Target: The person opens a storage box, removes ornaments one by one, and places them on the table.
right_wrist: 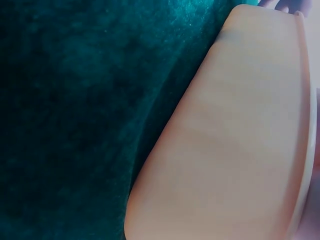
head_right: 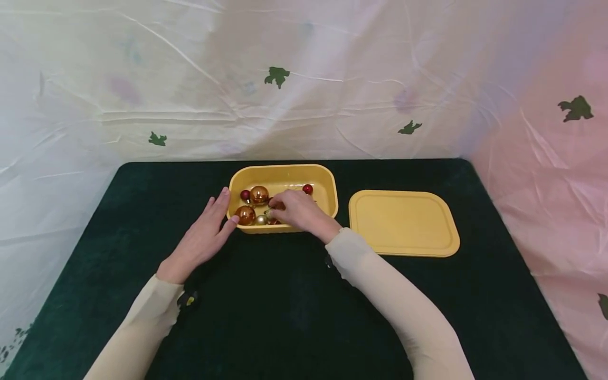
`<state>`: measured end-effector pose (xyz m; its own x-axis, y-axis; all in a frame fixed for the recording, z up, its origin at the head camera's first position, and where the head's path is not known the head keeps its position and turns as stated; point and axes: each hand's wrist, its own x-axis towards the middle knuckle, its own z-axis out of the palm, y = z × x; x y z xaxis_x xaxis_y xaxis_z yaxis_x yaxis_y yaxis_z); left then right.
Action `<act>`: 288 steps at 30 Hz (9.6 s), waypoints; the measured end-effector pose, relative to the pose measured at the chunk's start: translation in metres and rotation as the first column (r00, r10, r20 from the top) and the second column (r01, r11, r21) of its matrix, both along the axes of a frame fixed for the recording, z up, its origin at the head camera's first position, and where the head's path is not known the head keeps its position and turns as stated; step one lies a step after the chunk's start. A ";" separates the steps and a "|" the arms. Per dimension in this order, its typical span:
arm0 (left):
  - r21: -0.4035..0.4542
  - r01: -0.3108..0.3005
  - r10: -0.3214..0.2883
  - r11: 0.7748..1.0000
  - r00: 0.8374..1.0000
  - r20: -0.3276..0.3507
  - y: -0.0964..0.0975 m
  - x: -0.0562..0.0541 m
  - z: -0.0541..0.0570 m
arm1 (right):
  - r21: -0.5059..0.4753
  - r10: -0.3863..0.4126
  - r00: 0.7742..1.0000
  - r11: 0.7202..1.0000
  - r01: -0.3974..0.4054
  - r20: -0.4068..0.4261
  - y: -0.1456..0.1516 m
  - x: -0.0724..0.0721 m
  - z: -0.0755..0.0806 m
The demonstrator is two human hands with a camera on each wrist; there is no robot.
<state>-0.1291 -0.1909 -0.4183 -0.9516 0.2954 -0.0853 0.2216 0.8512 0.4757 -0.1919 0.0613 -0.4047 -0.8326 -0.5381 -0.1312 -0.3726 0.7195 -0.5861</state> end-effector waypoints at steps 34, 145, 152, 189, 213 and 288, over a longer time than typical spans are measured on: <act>0.026 -0.017 0.016 1.000 0.999 0.046 0.001 -0.001 0.002 | -0.275 -0.078 0.996 0.959 0.066 -0.034 0.026 0.027 0.014; -0.113 -0.041 0.039 0.993 0.999 -0.022 0.008 -0.017 -0.001 | -0.287 -0.155 0.961 0.954 0.085 -0.230 0.036 0.032 0.016; -0.113 -0.042 0.039 0.993 0.999 -0.025 0.009 -0.016 -0.002 | -0.250 -0.149 0.965 0.964 0.093 -0.215 0.032 0.019 0.012; -0.119 -0.055 0.056 0.991 0.998 0.003 0.011 -0.017 -0.002 | -0.038 -0.144 0.989 0.989 0.142 -0.038 0.018 -0.021 -0.008; -0.114 -0.049 0.052 0.992 0.998 0.021 0.011 -0.017 0.000 | -0.160 -0.196 0.974 0.971 0.177 -0.117 0.027 -0.003 0.006; -0.107 -0.033 0.031 0.994 0.999 -0.021 0.012 -0.014 -0.002 | -0.210 0.013 0.994 0.977 -0.036 -0.107 0.070 0.116 -0.010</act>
